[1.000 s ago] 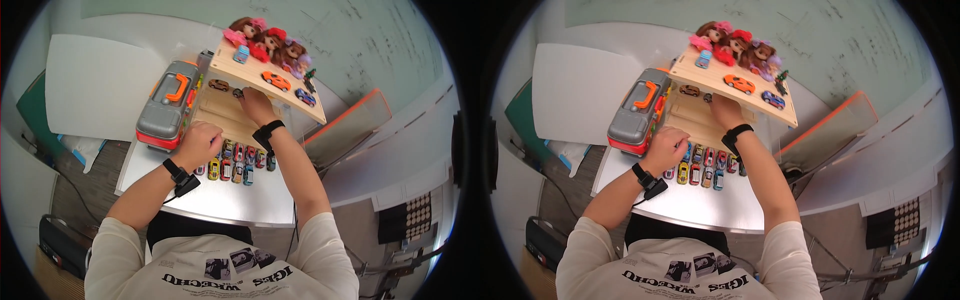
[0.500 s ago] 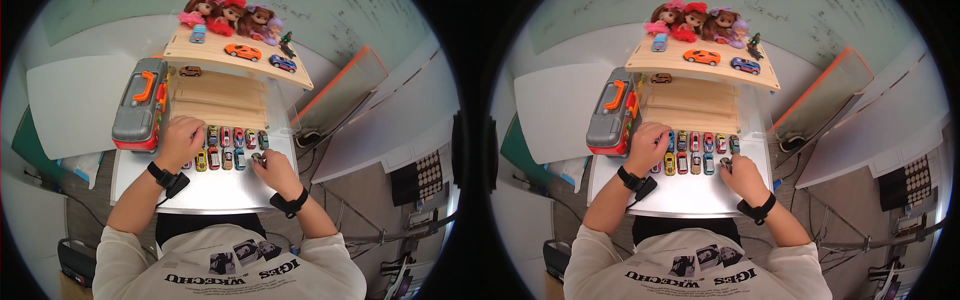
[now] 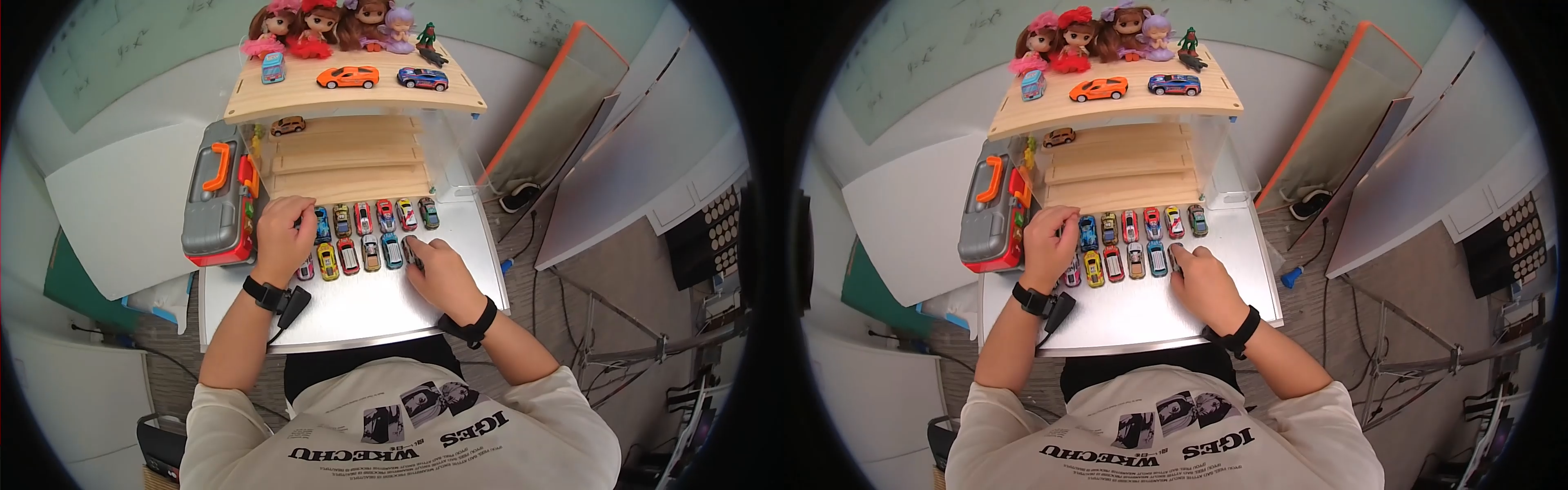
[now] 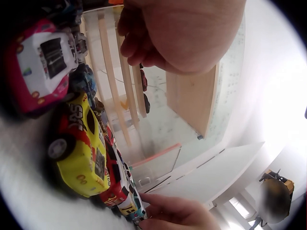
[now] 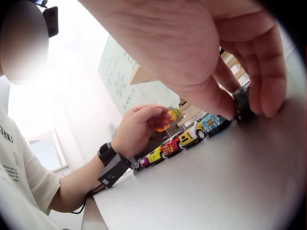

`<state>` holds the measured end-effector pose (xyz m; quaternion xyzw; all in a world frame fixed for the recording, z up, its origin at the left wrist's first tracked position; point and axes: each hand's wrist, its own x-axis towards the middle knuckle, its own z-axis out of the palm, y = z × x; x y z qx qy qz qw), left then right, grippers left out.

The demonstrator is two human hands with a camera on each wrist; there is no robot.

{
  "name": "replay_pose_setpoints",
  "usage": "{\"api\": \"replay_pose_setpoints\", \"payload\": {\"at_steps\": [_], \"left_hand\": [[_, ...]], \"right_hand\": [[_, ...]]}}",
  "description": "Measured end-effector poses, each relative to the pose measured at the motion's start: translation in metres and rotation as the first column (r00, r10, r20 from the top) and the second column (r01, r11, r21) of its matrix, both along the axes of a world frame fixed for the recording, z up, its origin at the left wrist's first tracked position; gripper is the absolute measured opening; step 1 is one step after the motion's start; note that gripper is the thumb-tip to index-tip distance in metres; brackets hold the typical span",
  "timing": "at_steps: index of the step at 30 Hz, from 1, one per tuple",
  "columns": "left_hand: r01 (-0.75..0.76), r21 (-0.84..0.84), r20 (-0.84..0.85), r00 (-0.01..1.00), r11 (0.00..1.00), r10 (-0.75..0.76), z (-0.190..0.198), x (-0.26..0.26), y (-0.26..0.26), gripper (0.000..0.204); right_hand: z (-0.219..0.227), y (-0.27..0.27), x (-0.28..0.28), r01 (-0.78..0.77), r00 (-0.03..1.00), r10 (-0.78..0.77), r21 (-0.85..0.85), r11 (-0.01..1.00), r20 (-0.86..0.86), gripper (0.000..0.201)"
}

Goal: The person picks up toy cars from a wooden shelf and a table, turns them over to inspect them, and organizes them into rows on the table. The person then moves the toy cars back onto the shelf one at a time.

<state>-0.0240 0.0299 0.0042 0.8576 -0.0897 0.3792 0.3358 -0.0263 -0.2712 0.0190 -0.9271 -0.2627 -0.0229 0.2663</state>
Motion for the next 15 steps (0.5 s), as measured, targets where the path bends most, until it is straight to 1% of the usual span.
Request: {"api": "replay_pose_setpoints", "payload": {"at_steps": [4, 6, 8, 11, 13, 14, 15], "left_hand": [[0.004, 0.021, 0.000, 1.000, 1.000, -0.004, -0.001, 0.002, 0.000, 0.011], [0.003, -0.023, 0.015, 1.000, 1.000, -0.002, -0.002, 0.003, -0.002, 0.011], [0.010, -0.015, 0.014, 1.000, 1.000, -0.010, 0.000, 0.002, -0.003, 0.010], [0.006, -0.002, 0.012, 1.000, 1.000, -0.006, 0.005, 0.000, -0.005, 0.011], [-0.028, -0.064, -0.060, 0.998, 0.998, 0.024, 0.009, 0.000, -0.009, 0.014], [-0.032, -0.006, -0.079, 0.996, 0.999, 0.032, 0.017, 0.000, -0.011, 0.020], [-0.036, 0.001, -0.079, 0.996, 0.999, 0.036, 0.026, 0.000, -0.011, 0.020]], "right_hand": [[-0.002, 0.001, 0.002, 0.040, 0.999, -0.039, 0.013, 0.999, -0.013, 0.050], [-0.004, 0.001, 0.001, 0.049, 0.999, -0.049, 0.003, 0.999, -0.009, 0.049], [-0.008, 0.000, 0.002, 0.062, 0.998, -0.062, 0.019, 0.998, -0.009, 0.050], [-0.009, -0.002, 0.003, 0.056, 0.998, -0.056, 0.045, 0.997, -0.005, 0.052], [-0.005, -0.005, 0.004, 0.042, 0.999, -0.043, 0.069, 0.997, 0.003, 0.054], [-0.001, -0.007, 0.003, 0.050, 0.998, -0.045, 0.088, 0.995, -0.054, 0.055], [0.001, -0.011, 0.004, 0.057, 0.993, -0.046, 0.101, 0.993, -0.112, 0.057]]}}
